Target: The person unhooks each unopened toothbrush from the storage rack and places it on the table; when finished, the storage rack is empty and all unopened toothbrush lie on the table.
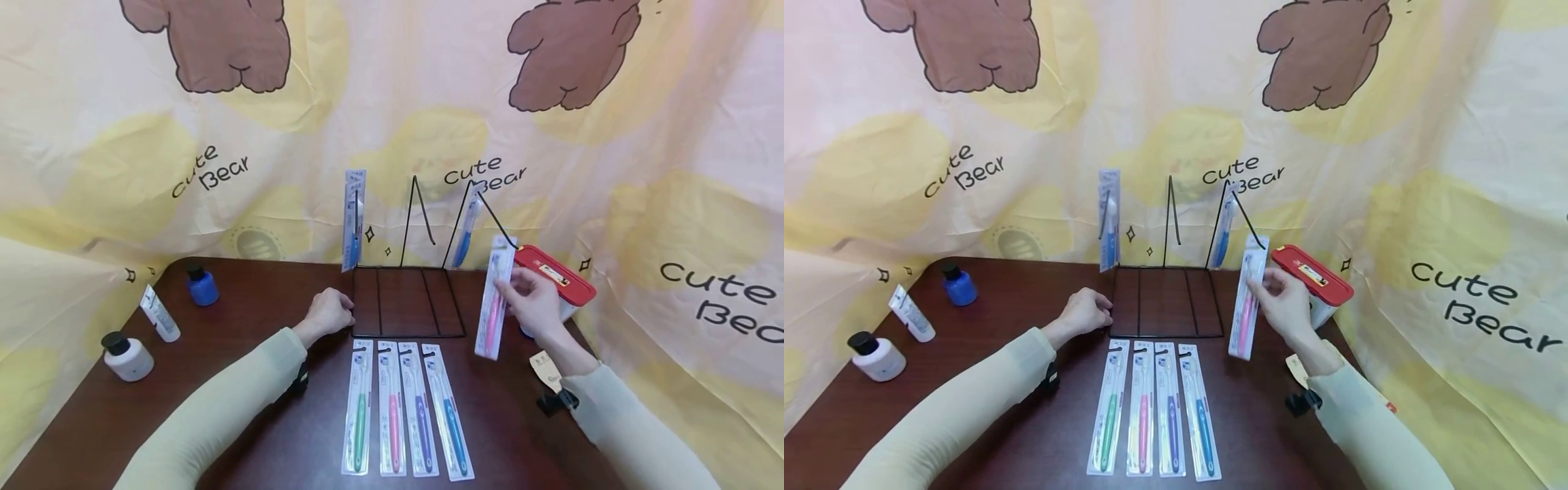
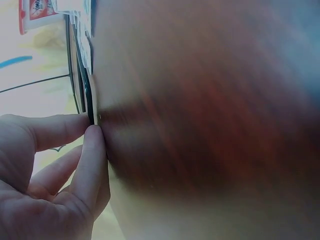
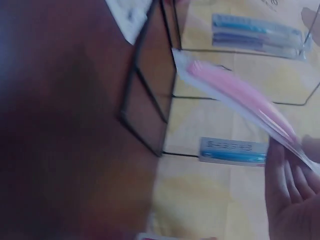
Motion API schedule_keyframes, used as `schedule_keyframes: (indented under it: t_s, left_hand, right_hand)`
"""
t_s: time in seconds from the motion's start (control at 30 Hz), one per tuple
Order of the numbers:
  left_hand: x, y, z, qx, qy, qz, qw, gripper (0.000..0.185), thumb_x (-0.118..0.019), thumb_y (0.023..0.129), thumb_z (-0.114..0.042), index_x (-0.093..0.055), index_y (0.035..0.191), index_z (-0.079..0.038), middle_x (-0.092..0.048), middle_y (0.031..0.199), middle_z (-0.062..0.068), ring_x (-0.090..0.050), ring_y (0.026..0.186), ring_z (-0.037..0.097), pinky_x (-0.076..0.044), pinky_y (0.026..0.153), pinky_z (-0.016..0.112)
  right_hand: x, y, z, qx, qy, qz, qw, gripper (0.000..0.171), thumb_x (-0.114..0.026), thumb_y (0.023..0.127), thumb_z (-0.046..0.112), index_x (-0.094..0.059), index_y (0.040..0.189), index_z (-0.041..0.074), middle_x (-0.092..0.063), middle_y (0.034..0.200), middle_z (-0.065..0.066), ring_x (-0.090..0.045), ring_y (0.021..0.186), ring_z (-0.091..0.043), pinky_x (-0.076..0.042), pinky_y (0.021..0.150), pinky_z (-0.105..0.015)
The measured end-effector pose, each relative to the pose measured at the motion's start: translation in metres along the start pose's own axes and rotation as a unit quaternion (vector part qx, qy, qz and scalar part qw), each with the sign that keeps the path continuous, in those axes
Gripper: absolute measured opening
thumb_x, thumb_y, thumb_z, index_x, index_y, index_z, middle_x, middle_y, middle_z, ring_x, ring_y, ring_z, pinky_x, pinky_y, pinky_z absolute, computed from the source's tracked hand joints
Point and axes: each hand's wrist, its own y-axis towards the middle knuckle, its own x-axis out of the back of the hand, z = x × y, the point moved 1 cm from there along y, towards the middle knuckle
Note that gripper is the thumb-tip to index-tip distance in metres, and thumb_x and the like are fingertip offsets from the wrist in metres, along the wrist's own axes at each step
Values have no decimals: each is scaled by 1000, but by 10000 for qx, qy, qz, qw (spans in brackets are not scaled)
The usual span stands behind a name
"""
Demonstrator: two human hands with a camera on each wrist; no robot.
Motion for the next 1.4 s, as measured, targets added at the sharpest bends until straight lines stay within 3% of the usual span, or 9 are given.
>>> schedule_keyframes:
  t_s: [0.13, 0.3, 0.43, 0.53, 0.7, 0.97, 1.23, 1.3, 1.4]
  left_hand:
    - [1, 1, 2, 34, -47, 24, 10000, 29, -82, 97, -11, -84, 125, -6, -82, 129, 15, -71, 116, 32, -62, 108, 52]
    - [-1, 5, 8, -82, -76, 25, 9999, 28, -82, 97, -12, -85, 124, -7, -82, 126, 15, -71, 112, 31, -63, 102, 48]
    - [0, 4, 6, -87, -118, 38, 9999, 28, -82, 97, -12, -85, 124, -7, -82, 126, 15, -71, 113, 31, -64, 102, 48]
    - [1, 0, 0, -6, -143, 52, 9999, 29, -81, 97, -12, -84, 125, -6, -82, 127, 15, -72, 115, 32, -63, 105, 51]
    - [1, -1, 0, -43, -78, 21, 10000, 28, -82, 98, -11, -84, 125, -6, -83, 124, 13, -73, 110, 29, -65, 100, 48]
    - [2, -2, 0, -15, -113, 41, 9999, 29, -83, 97, -11, -84, 125, -5, -83, 125, 14, -73, 111, 30, -65, 102, 49]
    - [1, 0, 1, 29, -72, 40, 10000, 29, -82, 98, -12, -84, 126, -6, -82, 125, 14, -72, 111, 30, -64, 102, 48]
    - [1, 0, 1, 32, -41, 42, 10000, 29, -82, 98, -12, -84, 126, -6, -83, 125, 14, -72, 111, 30, -64, 102, 48]
    - [2, -1, 0, 30, -17, 23, 10000, 29, -83, 97, -11, -84, 125, -5, -83, 123, 14, -72, 109, 29, -64, 101, 47]
  right_hand:
    - [-3, -28, -11, -718, 61, 1108, 9912, 39, -78, 106, 14, -68, 135, -11, -81, 89, 5, -77, 71, -7, -69, 65, -37]
    - [-12, -57, -32, -1545, -215, 2139, 9643, 36, -77, 107, 20, -70, 131, -7, -85, 96, -8, -79, 78, -16, -71, 69, -41]
    - [-23, -76, -46, -2017, -451, 2520, 9454, 35, -81, 105, 23, -72, 127, -3, -85, 93, -7, -79, 78, -18, -71, 70, -41]
    - [-30, -87, -52, -2165, -557, 2659, 9377, 34, -83, 103, 22, -73, 123, -2, -84, 90, -7, -80, 77, -18, -70, 69, -41]
    - [-36, -96, -54, -2020, -929, 2766, 9349, 29, -86, 100, 21, -75, 115, -1, -81, 82, -6, -80, 70, -20, -69, 64, -40]
    - [-40, -97, -50, -1672, -1981, 2521, 9324, 26, -92, 94, 28, -75, 98, 9, -71, 66, -4, -71, 53, -16, -62, 52, -33]
    - [-41, -93, -37, -1251, -3514, 2495, 8936, 34, -92, 91, 42, -72, 78, 18, -65, 65, -1, -65, 51, -17, -54, 51, -27]
    - [-39, -88, -33, -1061, -3576, 2449, 8949, 32, -91, 93, 43, -73, 79, 19, -66, 65, 0, -65, 51, -16, -53, 52, -28]
    - [-34, -71, -26, -553, -3328, 2277, 9134, 27, -87, 97, 42, -76, 86, 20, -67, 66, 3, -65, 54, -15, -52, 53, -29]
